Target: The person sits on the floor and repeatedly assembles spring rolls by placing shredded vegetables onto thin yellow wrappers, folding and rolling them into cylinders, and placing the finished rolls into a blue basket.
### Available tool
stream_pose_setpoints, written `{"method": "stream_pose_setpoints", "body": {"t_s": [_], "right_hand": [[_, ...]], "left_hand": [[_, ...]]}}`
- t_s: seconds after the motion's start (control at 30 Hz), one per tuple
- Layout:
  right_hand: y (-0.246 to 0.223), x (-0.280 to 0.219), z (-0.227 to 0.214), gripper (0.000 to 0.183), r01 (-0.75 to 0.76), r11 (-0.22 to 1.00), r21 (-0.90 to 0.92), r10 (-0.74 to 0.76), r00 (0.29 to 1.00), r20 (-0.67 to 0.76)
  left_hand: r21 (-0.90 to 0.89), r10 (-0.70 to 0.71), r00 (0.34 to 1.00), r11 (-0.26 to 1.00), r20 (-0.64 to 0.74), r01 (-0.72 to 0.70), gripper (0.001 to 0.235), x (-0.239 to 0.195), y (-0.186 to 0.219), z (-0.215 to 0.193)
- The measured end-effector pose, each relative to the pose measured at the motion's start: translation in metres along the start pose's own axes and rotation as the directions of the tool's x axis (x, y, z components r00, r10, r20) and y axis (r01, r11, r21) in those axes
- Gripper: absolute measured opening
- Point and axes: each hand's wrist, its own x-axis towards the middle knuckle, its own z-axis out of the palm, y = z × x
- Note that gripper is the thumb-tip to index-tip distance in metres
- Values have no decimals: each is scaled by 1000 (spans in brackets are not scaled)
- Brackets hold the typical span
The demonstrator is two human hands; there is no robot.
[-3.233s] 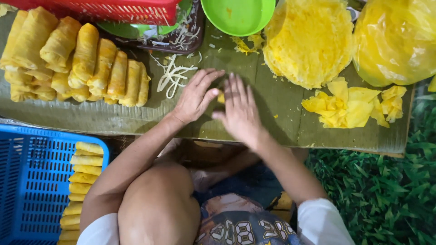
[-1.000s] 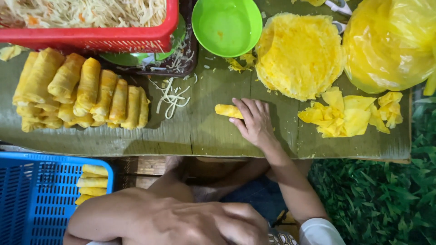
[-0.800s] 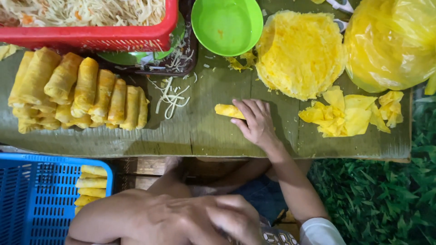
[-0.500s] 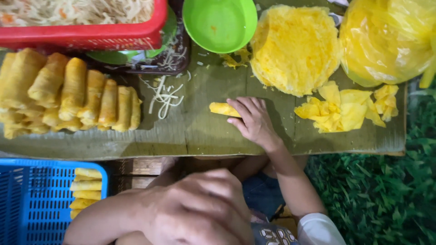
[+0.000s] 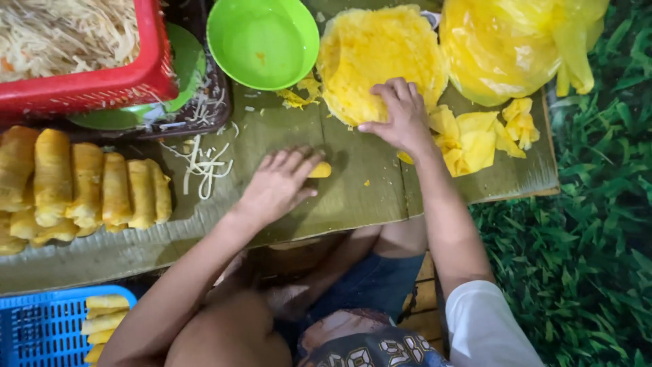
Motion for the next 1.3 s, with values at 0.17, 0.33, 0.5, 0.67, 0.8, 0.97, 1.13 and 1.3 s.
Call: {"method": "stream_pose_setpoints", "body": {"t_s": [0.17, 0.33, 0.5, 0.67, 0.8, 0.97, 1.13, 1.3], "right_hand": [[-6, 2, -19, 66, -1, 977, 213, -20, 995, 95], [7, 4, -11, 49, 38, 958, 284, -57, 997, 60], [11, 12, -1, 37, 119, 959, 259, -106, 992, -63], [3, 11, -7, 32, 102, 976, 194, -100, 995, -21], [14, 10, 2, 30, 91, 978, 187, -84, 995, -49], [9, 9, 0, 30, 77, 972, 221, -68, 996, -49], [14, 17, 3, 31, 37, 983, 182, -37, 999, -3], [-11, 15, -14, 25, -20, 977, 213, 17, 1000, 17]], "left_hand": [[166, 28, 980, 986, -197, 6, 46, -18, -16, 10], [3, -272, 920, 959, -282, 284, 34, -78, -46, -41], [-206, -400, 577, 905, -712, 373, 48, -160, -35, -134], [-207, -406, 270, 810, -873, 549, 28, -249, -109, -177], [-243, -408, 393, 882, -824, 405, 33, -281, -166, -180], [-248, -529, 286, 723, -799, 645, 26, -350, -243, -116], [-476, -829, 268, 512, -490, 715, 40, -409, -304, -49], [-829, -924, 381, 243, -39, 504, 41, -422, -303, -29]]}}
